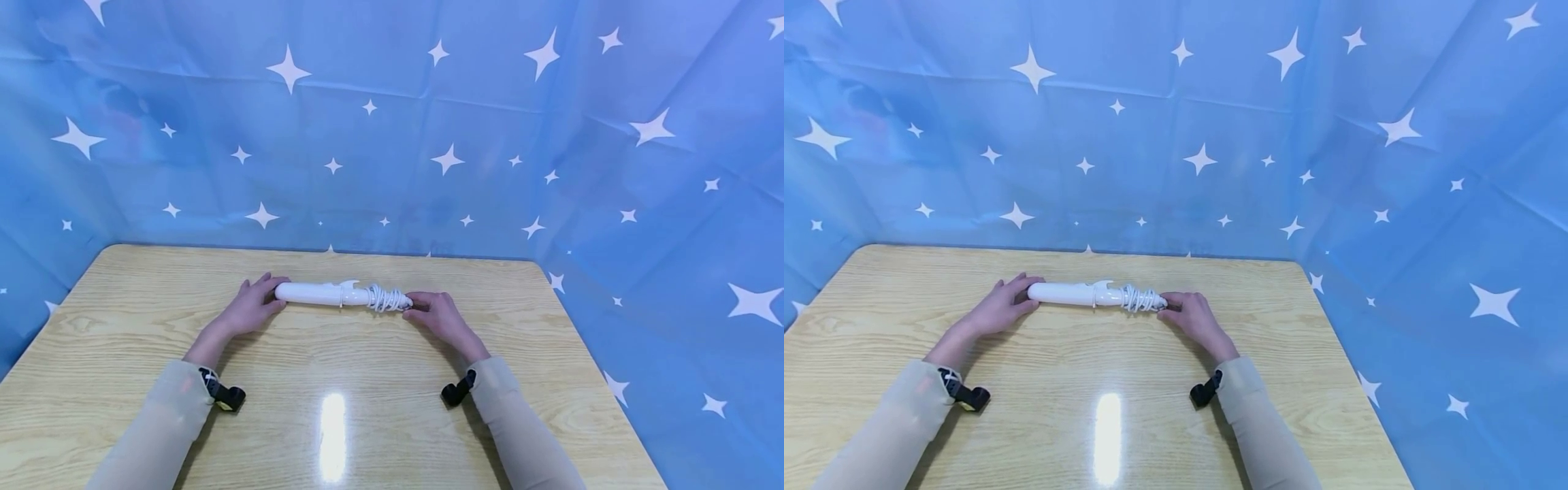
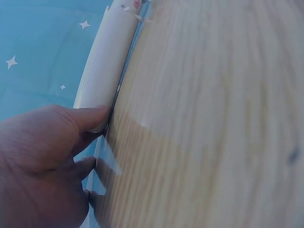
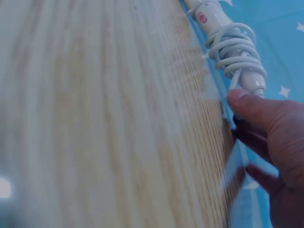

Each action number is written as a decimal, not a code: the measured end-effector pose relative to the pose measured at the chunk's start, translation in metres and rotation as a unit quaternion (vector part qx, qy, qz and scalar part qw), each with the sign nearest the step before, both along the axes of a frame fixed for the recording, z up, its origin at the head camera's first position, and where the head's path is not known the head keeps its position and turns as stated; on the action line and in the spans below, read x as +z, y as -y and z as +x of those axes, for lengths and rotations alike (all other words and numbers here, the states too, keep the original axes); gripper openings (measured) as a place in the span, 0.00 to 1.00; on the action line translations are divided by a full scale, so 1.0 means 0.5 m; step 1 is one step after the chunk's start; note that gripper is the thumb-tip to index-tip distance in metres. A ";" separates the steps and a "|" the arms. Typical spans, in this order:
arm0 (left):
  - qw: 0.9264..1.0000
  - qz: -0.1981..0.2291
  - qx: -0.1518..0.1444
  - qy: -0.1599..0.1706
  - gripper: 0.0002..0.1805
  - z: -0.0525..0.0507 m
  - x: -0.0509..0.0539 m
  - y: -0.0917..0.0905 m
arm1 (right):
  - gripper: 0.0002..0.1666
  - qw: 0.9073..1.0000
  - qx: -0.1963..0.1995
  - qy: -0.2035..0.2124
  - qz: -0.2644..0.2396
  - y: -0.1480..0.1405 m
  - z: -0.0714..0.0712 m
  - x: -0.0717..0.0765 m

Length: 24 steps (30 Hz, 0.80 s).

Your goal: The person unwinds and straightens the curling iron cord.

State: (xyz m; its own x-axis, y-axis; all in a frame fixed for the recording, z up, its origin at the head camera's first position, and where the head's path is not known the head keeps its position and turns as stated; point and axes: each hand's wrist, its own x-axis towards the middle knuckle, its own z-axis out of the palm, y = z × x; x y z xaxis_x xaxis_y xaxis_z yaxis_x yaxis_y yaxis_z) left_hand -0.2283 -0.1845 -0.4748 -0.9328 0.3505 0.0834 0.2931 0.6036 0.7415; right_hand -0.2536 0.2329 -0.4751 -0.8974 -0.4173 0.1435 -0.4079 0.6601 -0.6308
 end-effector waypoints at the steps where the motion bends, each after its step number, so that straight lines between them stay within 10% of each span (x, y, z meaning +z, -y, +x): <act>1: 1.000 0.001 0.000 0.002 0.27 0.000 0.000 0.000 | 0.20 1.000 -0.003 0.005 -0.010 0.001 0.002 0.000; 15: 0.995 0.104 0.001 0.015 0.25 0.015 -0.001 0.013 | 0.18 0.993 -0.036 -0.012 -0.109 0.026 0.039 0.030; 24: 0.981 0.176 0.003 0.081 0.29 0.022 0.031 0.018 | 0.21 0.985 -0.041 -0.012 -0.166 0.023 0.062 0.058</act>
State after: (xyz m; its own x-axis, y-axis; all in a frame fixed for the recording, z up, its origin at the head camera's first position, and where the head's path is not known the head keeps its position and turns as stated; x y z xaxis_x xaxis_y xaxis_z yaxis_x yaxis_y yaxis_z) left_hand -0.2173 -0.1936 -0.4594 -0.9458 0.3210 0.0489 0.1514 0.3028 0.9409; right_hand -0.2225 0.2215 -0.4460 -0.9209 -0.2696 0.2816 -0.3790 0.4501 -0.8086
